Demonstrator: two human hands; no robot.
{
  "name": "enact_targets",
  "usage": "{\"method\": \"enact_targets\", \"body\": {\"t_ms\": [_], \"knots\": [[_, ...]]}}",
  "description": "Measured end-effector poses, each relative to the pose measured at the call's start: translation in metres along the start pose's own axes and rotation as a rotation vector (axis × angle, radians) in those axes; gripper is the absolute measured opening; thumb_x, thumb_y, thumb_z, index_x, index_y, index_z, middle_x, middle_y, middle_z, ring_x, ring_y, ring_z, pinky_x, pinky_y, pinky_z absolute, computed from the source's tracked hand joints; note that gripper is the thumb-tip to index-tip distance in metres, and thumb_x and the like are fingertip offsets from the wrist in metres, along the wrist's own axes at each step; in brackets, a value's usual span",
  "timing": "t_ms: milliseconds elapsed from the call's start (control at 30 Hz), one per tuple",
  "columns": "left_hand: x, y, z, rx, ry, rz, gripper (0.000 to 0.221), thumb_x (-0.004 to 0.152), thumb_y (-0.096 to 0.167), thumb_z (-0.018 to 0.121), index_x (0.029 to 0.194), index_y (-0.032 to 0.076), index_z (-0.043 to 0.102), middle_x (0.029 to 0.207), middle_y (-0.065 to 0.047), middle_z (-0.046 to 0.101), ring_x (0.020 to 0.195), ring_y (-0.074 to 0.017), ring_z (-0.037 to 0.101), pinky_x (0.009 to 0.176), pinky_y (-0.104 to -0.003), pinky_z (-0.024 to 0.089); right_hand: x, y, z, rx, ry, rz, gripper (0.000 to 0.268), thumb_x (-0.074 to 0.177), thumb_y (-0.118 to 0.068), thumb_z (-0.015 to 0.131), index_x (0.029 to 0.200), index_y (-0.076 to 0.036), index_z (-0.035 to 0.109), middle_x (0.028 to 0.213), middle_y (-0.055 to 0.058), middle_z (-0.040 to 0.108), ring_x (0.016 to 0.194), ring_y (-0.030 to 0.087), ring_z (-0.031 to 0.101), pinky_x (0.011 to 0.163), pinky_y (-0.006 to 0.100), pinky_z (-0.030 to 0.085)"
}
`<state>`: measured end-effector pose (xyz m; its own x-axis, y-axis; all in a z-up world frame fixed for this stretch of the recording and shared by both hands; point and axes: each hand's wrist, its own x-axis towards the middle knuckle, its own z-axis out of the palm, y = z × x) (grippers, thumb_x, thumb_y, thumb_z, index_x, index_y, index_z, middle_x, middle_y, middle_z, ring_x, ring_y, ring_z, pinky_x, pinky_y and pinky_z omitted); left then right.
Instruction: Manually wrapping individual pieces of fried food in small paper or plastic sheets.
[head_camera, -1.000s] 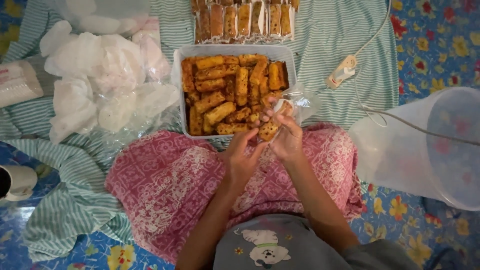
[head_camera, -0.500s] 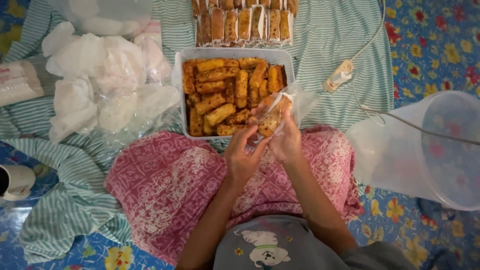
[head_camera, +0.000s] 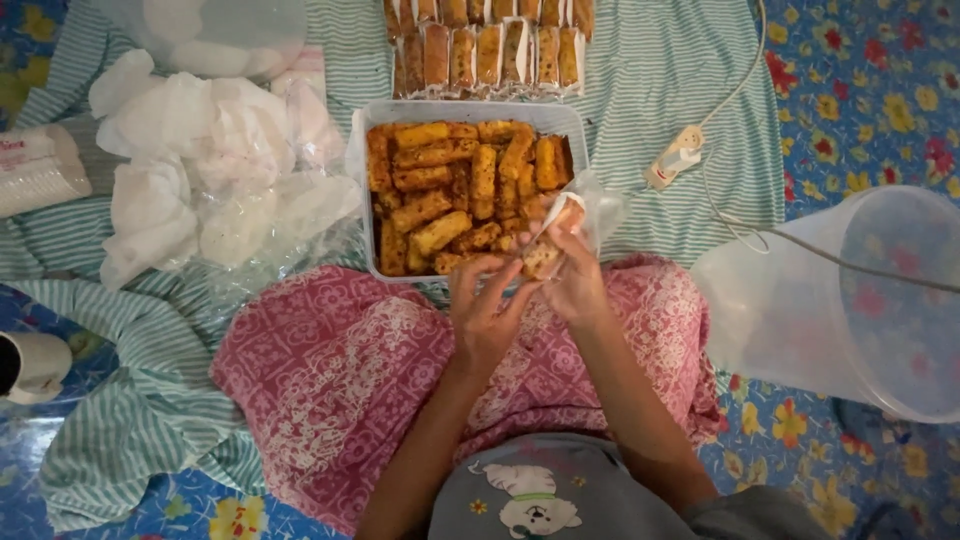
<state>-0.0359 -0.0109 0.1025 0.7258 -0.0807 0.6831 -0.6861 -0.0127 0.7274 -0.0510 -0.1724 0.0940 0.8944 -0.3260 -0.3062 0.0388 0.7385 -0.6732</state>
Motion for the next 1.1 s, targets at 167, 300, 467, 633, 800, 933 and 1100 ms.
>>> {"method": "enact_targets", "body": {"t_ms": [167, 300, 467, 633, 800, 933, 1100], "knots": [[0.008, -0.006, 0.001, 0.014, 0.012, 0.066, 0.040, 0.085, 0.005, 0.088, 0.123, 0.004, 0.076, 0.128, -0.018, 0.060, 0.109, -0.0335, 0.062, 0.094, -0.055, 0.050, -0.006, 0.012, 0.007, 0.026, 0.007, -0.031, 0.022, 0.097, -0.016, 0.064, 0.114, -0.002, 0.063, 0.102, 0.015, 0.069, 0.093, 0.029, 0.074, 0.070, 0.045, 0.065], [0.004, -0.018, 0.014, 0.006, 0.057, 0.124, 0.034, 0.086, 0.005, 0.087, 0.118, 0.007, 0.077, 0.134, -0.018, 0.060, 0.114, -0.0350, 0.062, 0.100, -0.060, 0.046, -0.008, 0.025, 0.009, 0.027, 0.006, -0.076, 0.008, 0.097, -0.007, 0.061, 0.101, -0.001, 0.064, 0.091, 0.016, 0.070, 0.078, 0.029, 0.077, 0.060, 0.041, 0.065], [0.005, -0.021, 0.020, -0.044, 0.064, 0.103, 0.035, 0.087, 0.002, 0.085, 0.121, 0.008, 0.077, 0.134, -0.017, 0.061, 0.115, -0.0343, 0.062, 0.103, -0.060, 0.043, -0.016, 0.021, 0.020, -0.011, 0.012, -0.144, 0.009, 0.098, -0.009, 0.062, 0.100, 0.000, 0.063, 0.089, 0.019, 0.071, 0.075, 0.031, 0.076, 0.059, 0.040, 0.065], [-0.006, -0.029, 0.017, -0.054, -0.021, 0.025, 0.041, 0.083, 0.009, 0.090, 0.123, 0.009, 0.077, 0.133, -0.016, 0.062, 0.116, -0.0351, 0.062, 0.108, -0.067, 0.038, -0.024, 0.015, 0.040, -0.026, 0.096, -0.151, 0.010, 0.094, -0.007, 0.068, 0.102, -0.006, 0.063, 0.094, 0.014, 0.071, 0.074, 0.025, 0.074, 0.055, 0.032, 0.063], [-0.010, -0.035, 0.016, 0.004, -0.023, 0.062, 0.032, 0.090, 0.004, 0.083, 0.120, 0.013, 0.079, 0.132, -0.013, 0.063, 0.118, -0.0329, 0.063, 0.111, -0.070, 0.034, -0.027, 0.018, 0.042, -0.046, 0.137, -0.102, 0.013, 0.094, -0.007, 0.069, 0.106, -0.008, 0.064, 0.098, 0.011, 0.073, 0.076, 0.018, 0.074, 0.059, 0.021, 0.059], [-0.010, -0.044, 0.020, 0.064, 0.011, 0.105, 0.027, 0.090, 0.005, 0.083, 0.115, 0.015, 0.081, 0.131, -0.012, 0.064, 0.116, -0.0315, 0.064, 0.113, -0.071, 0.031, -0.031, 0.025, 0.047, -0.024, 0.119, -0.134, 0.012, 0.095, 0.000, 0.068, 0.104, -0.008, 0.064, 0.084, 0.014, 0.070, 0.067, 0.020, 0.074, 0.052, 0.021, 0.059], [0.005, -0.028, 0.014, 0.179, 0.049, 0.173, 0.017, 0.093, 0.006, 0.081, 0.106, 0.017, 0.082, 0.125, -0.011, 0.067, 0.109, -0.0287, 0.068, 0.110, -0.074, 0.034, -0.039, 0.029, 0.051, -0.001, 0.124, -0.173, 0.012, 0.094, 0.002, 0.068, 0.102, -0.006, 0.065, 0.091, 0.016, 0.069, 0.073, 0.021, 0.073, 0.061, 0.029, 0.061]]}}
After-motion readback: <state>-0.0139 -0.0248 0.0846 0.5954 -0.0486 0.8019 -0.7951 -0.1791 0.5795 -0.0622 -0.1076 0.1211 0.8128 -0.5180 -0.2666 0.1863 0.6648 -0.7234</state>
